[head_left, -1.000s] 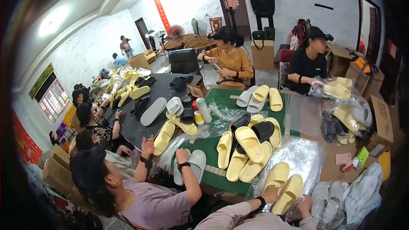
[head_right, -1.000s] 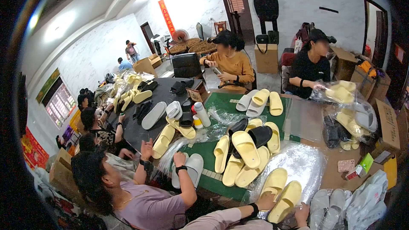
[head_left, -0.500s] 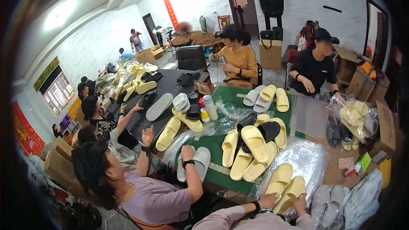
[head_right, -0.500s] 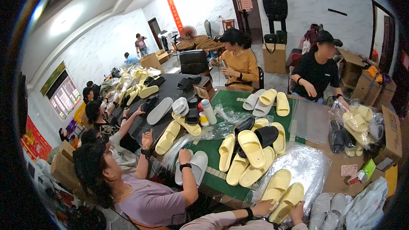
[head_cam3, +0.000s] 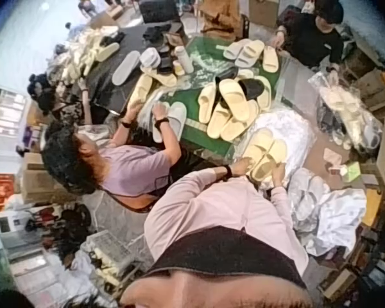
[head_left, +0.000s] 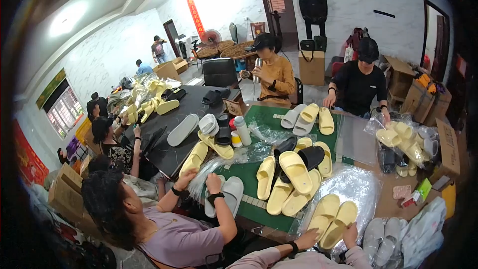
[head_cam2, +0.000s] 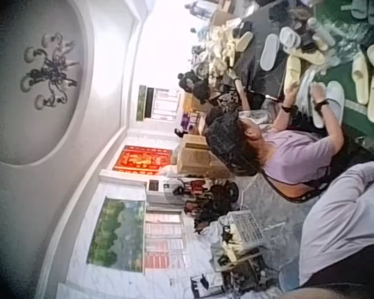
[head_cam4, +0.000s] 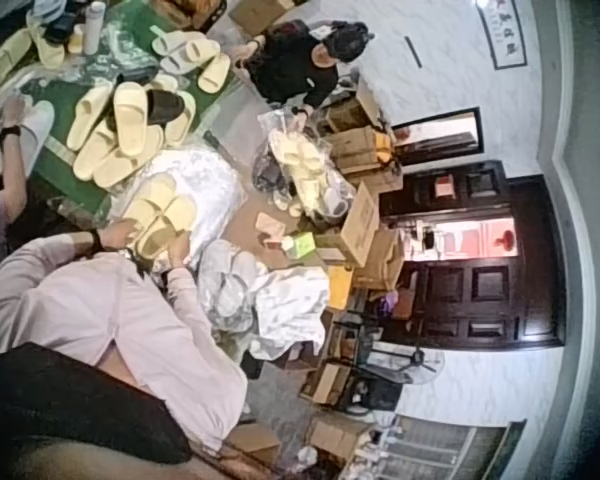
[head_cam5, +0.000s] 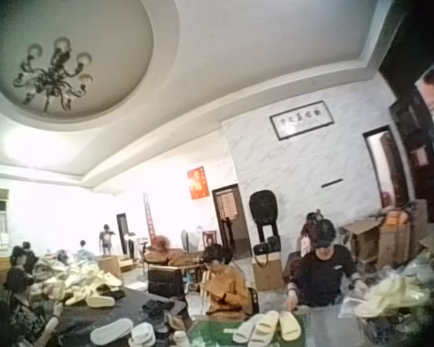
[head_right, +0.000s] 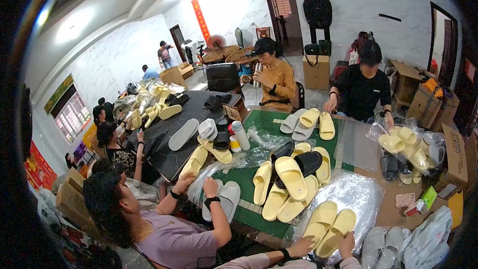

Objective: Packaging finished slides and sandals into plastic bags and preparing them for shipping.

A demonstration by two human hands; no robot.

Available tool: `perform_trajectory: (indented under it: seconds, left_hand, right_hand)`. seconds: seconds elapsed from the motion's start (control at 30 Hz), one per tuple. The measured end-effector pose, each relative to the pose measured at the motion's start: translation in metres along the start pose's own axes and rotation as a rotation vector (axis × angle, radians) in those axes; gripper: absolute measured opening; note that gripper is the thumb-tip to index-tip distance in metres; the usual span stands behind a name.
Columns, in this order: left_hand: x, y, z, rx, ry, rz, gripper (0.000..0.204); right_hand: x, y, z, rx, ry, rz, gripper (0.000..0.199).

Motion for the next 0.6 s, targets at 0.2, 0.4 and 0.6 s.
perform_trajectory:
  seconds: [0.2,0.4,0.6]
  left_hand:
    - [-0.010,-0.006,-0.006,0.293,-0.243,0.109,0.055]
    - [-0.029,0.011,-0.013,0.072,-0.088,-0.031,0.058]
    - [-0.024,0.011,-0.013,0.079,-0.149,0.002,0.058]
  right_hand:
    - [-0.030,-0.002,-0.038,-0.126,-0.093,0.302,0.018]
    - [-0.042,0.037,-0.040,-0.274,-0.563,0.172,0.032]
    - [-0.080,0.028,-0.038,-0.231,-0.456,-0.136,0.038]
Point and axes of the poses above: each hand's wrist, its own z-axis towards the middle knuckle, its own y-axis out of the palm, x = y × z, the point moved 2 cm from there along z, towards the middle knuckle
